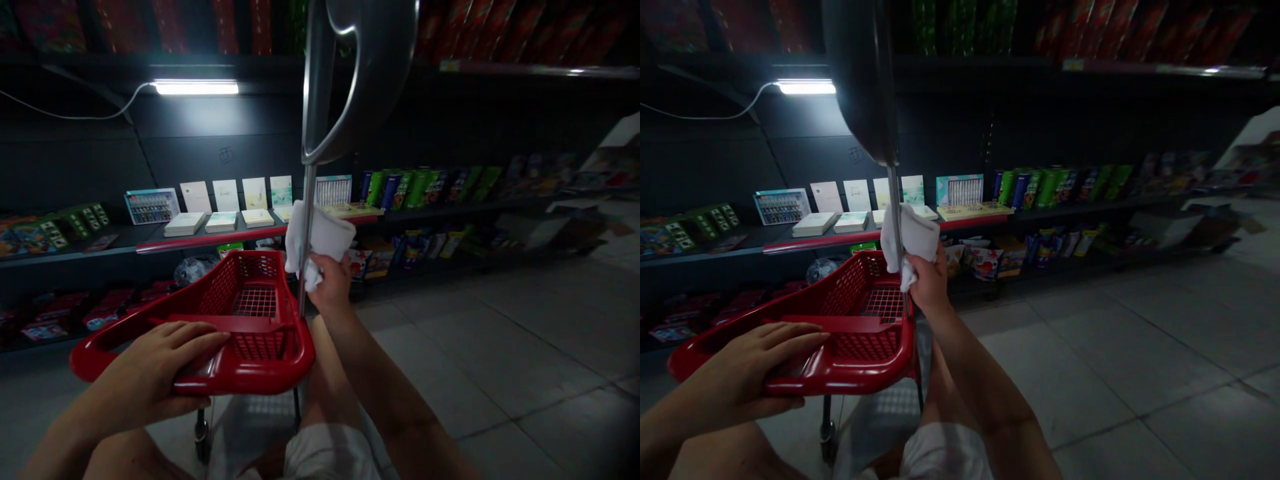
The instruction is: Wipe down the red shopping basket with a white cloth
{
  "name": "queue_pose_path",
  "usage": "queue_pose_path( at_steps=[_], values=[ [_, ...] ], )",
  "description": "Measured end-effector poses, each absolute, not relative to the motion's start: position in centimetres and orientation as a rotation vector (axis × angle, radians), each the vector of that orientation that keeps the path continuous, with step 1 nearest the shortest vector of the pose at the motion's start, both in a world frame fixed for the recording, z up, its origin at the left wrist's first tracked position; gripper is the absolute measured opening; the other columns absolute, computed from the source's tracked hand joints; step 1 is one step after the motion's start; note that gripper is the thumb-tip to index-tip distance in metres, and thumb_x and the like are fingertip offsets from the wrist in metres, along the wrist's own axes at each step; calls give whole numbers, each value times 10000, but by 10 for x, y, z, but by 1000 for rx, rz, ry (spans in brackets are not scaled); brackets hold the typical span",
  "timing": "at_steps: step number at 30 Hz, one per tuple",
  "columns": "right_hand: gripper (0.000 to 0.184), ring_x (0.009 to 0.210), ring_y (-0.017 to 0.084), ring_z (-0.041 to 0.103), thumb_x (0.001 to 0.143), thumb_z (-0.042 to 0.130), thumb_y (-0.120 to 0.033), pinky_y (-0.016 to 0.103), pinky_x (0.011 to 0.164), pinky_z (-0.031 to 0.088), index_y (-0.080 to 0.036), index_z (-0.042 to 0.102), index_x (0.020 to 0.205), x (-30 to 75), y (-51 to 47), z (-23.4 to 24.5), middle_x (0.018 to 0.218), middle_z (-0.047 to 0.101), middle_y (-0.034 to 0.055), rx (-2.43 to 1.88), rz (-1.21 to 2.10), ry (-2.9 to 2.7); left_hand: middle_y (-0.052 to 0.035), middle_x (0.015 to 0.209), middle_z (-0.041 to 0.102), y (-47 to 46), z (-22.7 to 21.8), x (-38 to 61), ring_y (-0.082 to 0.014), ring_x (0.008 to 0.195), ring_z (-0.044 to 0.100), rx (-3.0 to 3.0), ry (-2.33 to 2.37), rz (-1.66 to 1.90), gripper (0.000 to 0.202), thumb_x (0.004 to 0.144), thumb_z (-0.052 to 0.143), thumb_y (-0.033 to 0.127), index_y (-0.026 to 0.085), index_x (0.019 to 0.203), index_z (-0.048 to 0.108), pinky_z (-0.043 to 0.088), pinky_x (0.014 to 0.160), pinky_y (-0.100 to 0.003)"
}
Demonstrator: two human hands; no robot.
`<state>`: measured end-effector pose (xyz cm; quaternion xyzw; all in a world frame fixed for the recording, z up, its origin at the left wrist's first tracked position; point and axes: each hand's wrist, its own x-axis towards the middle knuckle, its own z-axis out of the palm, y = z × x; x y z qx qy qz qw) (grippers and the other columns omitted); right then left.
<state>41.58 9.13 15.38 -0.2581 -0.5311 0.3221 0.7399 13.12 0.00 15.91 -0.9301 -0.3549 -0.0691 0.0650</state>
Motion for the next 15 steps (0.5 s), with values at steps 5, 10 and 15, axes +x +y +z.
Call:
queue_pose_path(
  at_steps=[5,10,15],
  values=[
    [303,1273,167,461,816,537,-251,356,1078,387,-302,571,1113,428,76,192,1349,489,-13,-379,216,-1359,-79,1310,586,0,162,131,-283,1147,576,-2826,-1064,-237,647,755,644,462,328,1360,463,501,914,-421],
    [184,1268,204,454,812,538,-203,393,1081,354,-270,646,945,436,72,171,1381,458,-9,-387,28,-1560,-77,1318,581,1,161,125,-293,1153,573,-2823,-1096,-226,666,728,664,487,334,1349,478,508,908,-428],
    [186,1151,224,552,827,499,-200,379,932,469,-250,659,910,434,42,76,1324,511,44,-518,170,-1672,-90,1330,566,4,165,112,-312,1174,554,-2874,-1088,-219,806,633,701,610,317,1349,478,506,918,-426]
  ],
)
